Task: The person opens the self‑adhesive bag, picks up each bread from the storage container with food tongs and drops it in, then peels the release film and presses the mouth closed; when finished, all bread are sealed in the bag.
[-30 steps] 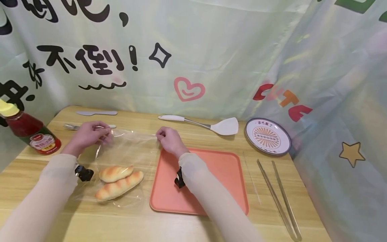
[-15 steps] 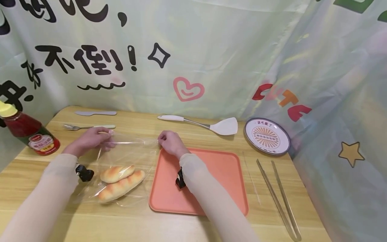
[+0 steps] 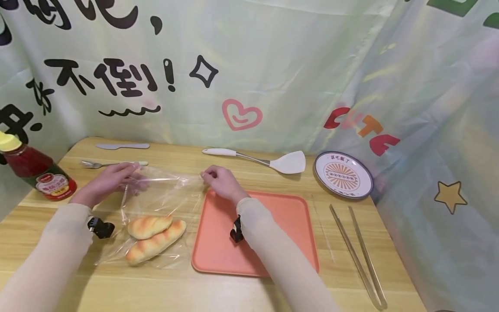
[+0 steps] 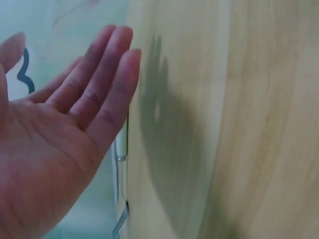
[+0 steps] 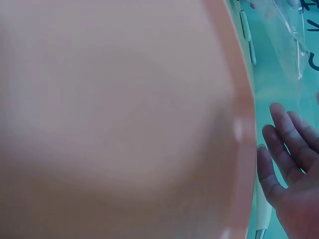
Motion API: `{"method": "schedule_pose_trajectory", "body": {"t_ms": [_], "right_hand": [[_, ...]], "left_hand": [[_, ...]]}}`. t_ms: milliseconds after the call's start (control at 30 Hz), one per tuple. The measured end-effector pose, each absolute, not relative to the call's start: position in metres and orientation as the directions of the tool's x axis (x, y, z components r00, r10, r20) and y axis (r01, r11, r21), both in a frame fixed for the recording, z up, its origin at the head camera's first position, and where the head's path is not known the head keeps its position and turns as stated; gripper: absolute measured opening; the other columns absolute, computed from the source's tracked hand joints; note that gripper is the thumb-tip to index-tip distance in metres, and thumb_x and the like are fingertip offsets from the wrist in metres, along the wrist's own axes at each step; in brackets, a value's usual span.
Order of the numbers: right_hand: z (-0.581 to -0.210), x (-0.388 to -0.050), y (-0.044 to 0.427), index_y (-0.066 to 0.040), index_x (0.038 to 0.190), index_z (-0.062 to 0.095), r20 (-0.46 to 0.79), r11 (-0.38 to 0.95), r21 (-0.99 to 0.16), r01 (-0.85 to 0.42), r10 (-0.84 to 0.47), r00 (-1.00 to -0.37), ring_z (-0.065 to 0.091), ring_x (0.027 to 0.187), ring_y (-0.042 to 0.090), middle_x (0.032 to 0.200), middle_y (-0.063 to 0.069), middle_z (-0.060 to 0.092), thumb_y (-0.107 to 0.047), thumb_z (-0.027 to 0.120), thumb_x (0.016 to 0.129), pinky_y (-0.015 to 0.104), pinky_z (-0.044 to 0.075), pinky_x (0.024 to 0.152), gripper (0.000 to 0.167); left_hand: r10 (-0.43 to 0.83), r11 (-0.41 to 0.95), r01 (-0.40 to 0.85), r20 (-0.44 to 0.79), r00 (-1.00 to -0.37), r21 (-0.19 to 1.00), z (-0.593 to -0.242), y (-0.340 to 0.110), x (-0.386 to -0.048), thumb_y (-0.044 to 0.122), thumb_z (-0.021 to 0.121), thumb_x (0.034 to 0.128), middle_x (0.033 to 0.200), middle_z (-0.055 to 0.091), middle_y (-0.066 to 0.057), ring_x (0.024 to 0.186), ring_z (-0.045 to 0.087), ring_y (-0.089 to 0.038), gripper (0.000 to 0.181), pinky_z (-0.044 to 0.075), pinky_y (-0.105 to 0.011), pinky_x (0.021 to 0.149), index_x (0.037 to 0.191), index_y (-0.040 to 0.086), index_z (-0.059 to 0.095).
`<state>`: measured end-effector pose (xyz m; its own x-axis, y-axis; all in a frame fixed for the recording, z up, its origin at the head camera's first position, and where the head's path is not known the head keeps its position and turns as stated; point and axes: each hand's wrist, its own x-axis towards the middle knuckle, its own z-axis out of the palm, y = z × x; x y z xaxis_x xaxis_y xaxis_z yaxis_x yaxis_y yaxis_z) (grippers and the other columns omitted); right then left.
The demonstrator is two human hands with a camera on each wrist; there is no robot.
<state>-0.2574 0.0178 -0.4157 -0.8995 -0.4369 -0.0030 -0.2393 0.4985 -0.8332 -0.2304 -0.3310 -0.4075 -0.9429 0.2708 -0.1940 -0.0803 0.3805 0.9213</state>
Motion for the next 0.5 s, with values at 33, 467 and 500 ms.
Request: {"method": "schedule_pose_trajectory", "body": {"t_ms": [33,467,500], "right_hand": [[-0.415,-0.257,0.02,-0.011,0.112,0.065,-0.003,0.502,-0.832,-0.237,-0.431,-0.902,0.06,0.081,0.015,0.093,-0.001,0.067,-0.036,0.051,0.104,0.03,0.051,0.072,0.03],[-0.38,-0.242,0.091,-0.005,0.125,0.062,-0.056,0.708,-0.661,-0.251,-0.38,-0.924,0.059,0.109,0.023,0.116,0.008,0.065,-0.03,0.05,0.104,0.039,0.047,0.095,0.035],[-0.377,-0.238,0.1,-0.005,0.127,0.061,-0.058,0.721,-0.646,-0.251,-0.374,-0.926,0.058,0.112,0.024,0.119,0.009,0.064,-0.03,0.05,0.104,0.04,0.046,0.097,0.036]], "left_hand": [[0.27,0.395,-0.077,-0.196,-0.943,0.915,-0.406,-0.332,-0.23,0.048,0.038,0.105,0.122,0.063,-0.023,0.098,0.069,-0.023,0.072,0.055,-0.031,0.081,0.146,-0.009,0.027],[0.183,0.737,0.026,-0.162,-0.97,0.675,-0.383,-0.343,-0.198,0.043,0.023,0.1079,0.136,0.036,-0.044,0.123,0.037,-0.059,0.072,0.035,-0.068,0.097,0.144,-0.019,0.022],[0.169,0.766,0.039,-0.142,-0.975,0.642,-0.383,-0.342,-0.194,0.042,0.023,0.108,0.136,0.035,-0.045,0.122,0.035,-0.061,0.071,0.033,-0.07,0.096,0.144,-0.019,0.023]]}}
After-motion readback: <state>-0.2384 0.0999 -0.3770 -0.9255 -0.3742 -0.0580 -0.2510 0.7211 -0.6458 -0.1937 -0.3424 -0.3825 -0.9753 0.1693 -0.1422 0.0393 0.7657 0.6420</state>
